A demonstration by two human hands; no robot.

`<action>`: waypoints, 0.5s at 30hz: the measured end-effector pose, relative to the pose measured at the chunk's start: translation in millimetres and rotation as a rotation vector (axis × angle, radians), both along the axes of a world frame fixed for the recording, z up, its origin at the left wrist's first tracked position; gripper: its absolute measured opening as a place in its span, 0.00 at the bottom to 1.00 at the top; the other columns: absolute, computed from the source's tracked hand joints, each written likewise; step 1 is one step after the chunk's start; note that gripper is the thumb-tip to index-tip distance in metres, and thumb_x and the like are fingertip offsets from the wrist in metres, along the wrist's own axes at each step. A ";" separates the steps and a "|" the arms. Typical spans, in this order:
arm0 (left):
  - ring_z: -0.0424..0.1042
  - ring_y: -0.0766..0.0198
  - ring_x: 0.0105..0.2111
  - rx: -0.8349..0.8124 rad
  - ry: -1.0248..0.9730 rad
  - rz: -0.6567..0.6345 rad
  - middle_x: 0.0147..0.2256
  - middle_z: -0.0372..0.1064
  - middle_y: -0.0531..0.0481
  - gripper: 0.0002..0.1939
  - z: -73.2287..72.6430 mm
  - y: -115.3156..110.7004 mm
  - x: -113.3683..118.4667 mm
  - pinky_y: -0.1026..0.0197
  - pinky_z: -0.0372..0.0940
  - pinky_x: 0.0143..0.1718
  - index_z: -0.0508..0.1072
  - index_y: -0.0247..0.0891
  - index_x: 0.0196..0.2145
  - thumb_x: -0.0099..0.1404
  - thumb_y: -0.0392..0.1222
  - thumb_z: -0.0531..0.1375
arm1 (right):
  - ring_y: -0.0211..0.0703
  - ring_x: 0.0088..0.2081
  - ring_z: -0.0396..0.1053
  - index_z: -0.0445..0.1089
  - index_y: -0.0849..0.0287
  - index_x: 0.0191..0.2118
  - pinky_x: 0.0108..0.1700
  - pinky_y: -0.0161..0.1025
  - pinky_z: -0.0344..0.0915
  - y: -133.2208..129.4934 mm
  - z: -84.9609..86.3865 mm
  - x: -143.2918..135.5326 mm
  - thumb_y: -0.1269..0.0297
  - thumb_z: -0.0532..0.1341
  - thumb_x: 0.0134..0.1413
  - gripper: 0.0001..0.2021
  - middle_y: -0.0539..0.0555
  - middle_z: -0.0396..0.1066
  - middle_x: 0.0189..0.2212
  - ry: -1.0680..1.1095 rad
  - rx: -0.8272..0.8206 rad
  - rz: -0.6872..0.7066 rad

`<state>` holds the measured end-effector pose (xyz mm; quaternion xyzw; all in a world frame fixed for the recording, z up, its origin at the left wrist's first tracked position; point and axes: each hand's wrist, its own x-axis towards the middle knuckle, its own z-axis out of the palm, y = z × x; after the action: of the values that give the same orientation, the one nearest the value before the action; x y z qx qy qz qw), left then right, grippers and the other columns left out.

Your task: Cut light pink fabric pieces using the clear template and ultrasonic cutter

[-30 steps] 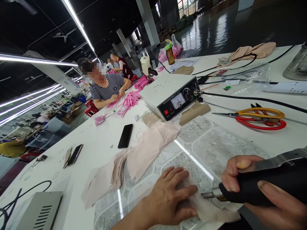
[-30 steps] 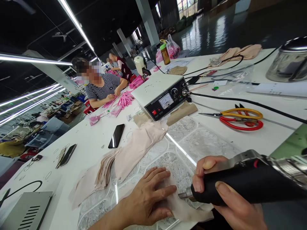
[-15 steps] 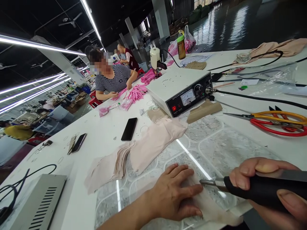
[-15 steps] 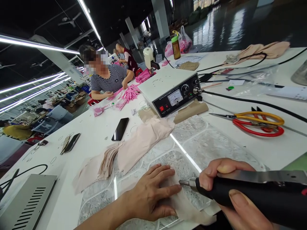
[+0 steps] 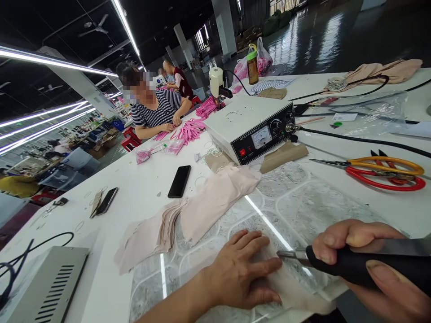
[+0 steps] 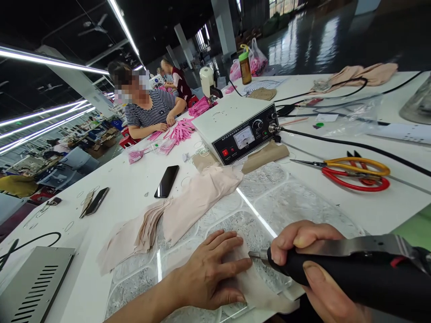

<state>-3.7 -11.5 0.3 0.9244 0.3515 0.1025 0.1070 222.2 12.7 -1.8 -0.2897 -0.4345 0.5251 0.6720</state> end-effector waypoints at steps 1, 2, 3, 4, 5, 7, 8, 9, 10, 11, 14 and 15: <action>0.57 0.50 0.60 0.003 0.003 -0.001 0.57 0.59 0.43 0.28 -0.4 -0.2 -0.1 0.47 0.51 0.61 0.66 0.45 0.55 0.64 0.64 0.55 | 0.43 0.24 0.61 0.64 0.50 0.35 0.24 0.44 0.66 0.1 -1.1 2.1 0.54 0.61 0.52 0.09 0.51 0.61 0.28 -0.007 -0.006 0.001; 0.57 0.50 0.60 0.008 0.005 -0.001 0.57 0.59 0.43 0.28 -0.9 -0.3 -0.2 0.47 0.51 0.61 0.66 0.45 0.55 0.64 0.63 0.55 | 0.44 0.24 0.61 0.64 0.50 0.36 0.24 0.45 0.67 0.1 -3.1 4.9 0.53 0.60 0.53 0.09 0.51 0.60 0.28 -0.016 -0.002 0.003; 0.57 0.51 0.60 0.014 0.005 -0.002 0.57 0.59 0.43 0.28 -1.3 -0.4 -0.4 0.48 0.51 0.61 0.66 0.45 0.55 0.64 0.63 0.55 | 0.44 0.24 0.61 0.64 0.49 0.37 0.24 0.46 0.67 -0.1 -6.0 8.4 0.53 0.59 0.53 0.09 0.52 0.60 0.29 -0.016 -0.009 0.003; 0.58 0.51 0.60 0.021 0.003 -0.004 0.57 0.59 0.43 0.28 -1.5 -0.4 -0.6 0.48 0.51 0.61 0.66 0.45 0.55 0.64 0.64 0.55 | 0.44 0.25 0.60 0.64 0.49 0.37 0.24 0.46 0.67 -0.6 -9.6 12.3 0.53 0.58 0.53 0.08 0.52 0.59 0.29 -0.005 -0.033 0.006; 0.58 0.51 0.60 0.029 0.002 -0.006 0.57 0.59 0.43 0.28 -1.5 -0.1 -0.9 0.48 0.52 0.61 0.66 0.45 0.55 0.64 0.64 0.55 | 0.44 0.25 0.60 0.64 0.49 0.37 0.25 0.47 0.67 -1.4 -13.6 16.3 0.53 0.58 0.53 0.08 0.52 0.58 0.29 0.013 -0.069 0.007; 0.58 0.52 0.60 0.038 0.007 -0.018 0.57 0.59 0.43 0.28 -0.4 1.4 -2.0 0.49 0.52 0.61 0.67 0.45 0.55 0.65 0.63 0.54 | 0.44 0.25 0.58 0.63 0.48 0.37 0.25 0.47 0.66 -4.3 -21.6 23.3 0.52 0.57 0.53 0.09 0.52 0.57 0.30 0.051 -0.117 0.005; 0.58 0.52 0.60 0.032 0.023 -0.030 0.57 0.59 0.43 0.28 0.8 2.6 -2.7 0.49 0.52 0.61 0.67 0.44 0.55 0.65 0.63 0.54 | 0.44 0.25 0.58 0.63 0.47 0.37 0.26 0.47 0.65 -6.3 -25.0 25.8 0.51 0.57 0.52 0.09 0.51 0.56 0.30 0.065 -0.138 0.007; 0.58 0.52 0.60 0.024 0.043 -0.044 0.57 0.59 0.43 0.27 2.4 3.9 -3.5 0.50 0.52 0.61 0.67 0.44 0.55 0.66 0.62 0.54 | 0.44 0.26 0.57 0.63 0.47 0.38 0.26 0.47 0.65 -8.5 -27.6 27.4 0.51 0.57 0.52 0.10 0.51 0.56 0.31 0.072 -0.156 0.008; 0.58 0.52 0.60 0.017 0.060 -0.056 0.57 0.59 0.43 0.27 4.3 5.3 -4.3 0.50 0.52 0.61 0.67 0.44 0.55 0.66 0.62 0.54 | 0.44 0.26 0.57 0.63 0.47 0.37 0.25 0.47 0.64 -10.7 -29.1 28.2 0.51 0.57 0.52 0.10 0.51 0.55 0.31 0.076 -0.159 0.018; 0.58 0.52 0.60 0.010 0.077 -0.067 0.57 0.59 0.43 0.26 6.3 6.5 -4.9 0.49 0.52 0.61 0.67 0.44 0.55 0.66 0.61 0.54 | 0.44 0.25 0.57 0.63 0.48 0.37 0.25 0.46 0.65 -12.8 -29.7 28.2 0.51 0.57 0.52 0.10 0.51 0.55 0.31 0.081 -0.166 0.027; 0.57 0.51 0.60 -0.001 0.104 -0.081 0.58 0.60 0.42 0.26 12.3 6.9 -5.2 0.47 0.51 0.61 0.66 0.43 0.55 0.67 0.61 0.53 | 0.43 0.25 0.57 0.64 0.48 0.38 0.25 0.46 0.66 -16.8 -28.0 26.7 0.52 0.56 0.53 0.09 0.52 0.56 0.30 0.111 -0.175 0.057; 0.57 0.51 0.61 0.000 0.108 -0.079 0.58 0.60 0.41 0.26 14.0 5.4 -4.5 0.46 0.51 0.61 0.66 0.42 0.55 0.67 0.61 0.52 | 0.43 0.24 0.58 0.64 0.48 0.39 0.24 0.46 0.66 -17.4 -27.5 26.5 0.53 0.56 0.53 0.09 0.52 0.56 0.30 0.123 -0.163 0.052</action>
<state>-8.1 -6.0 14.3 0.9417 0.3201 0.0483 0.0917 248.8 -4.7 -29.3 -0.2993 -0.3558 0.5925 0.6578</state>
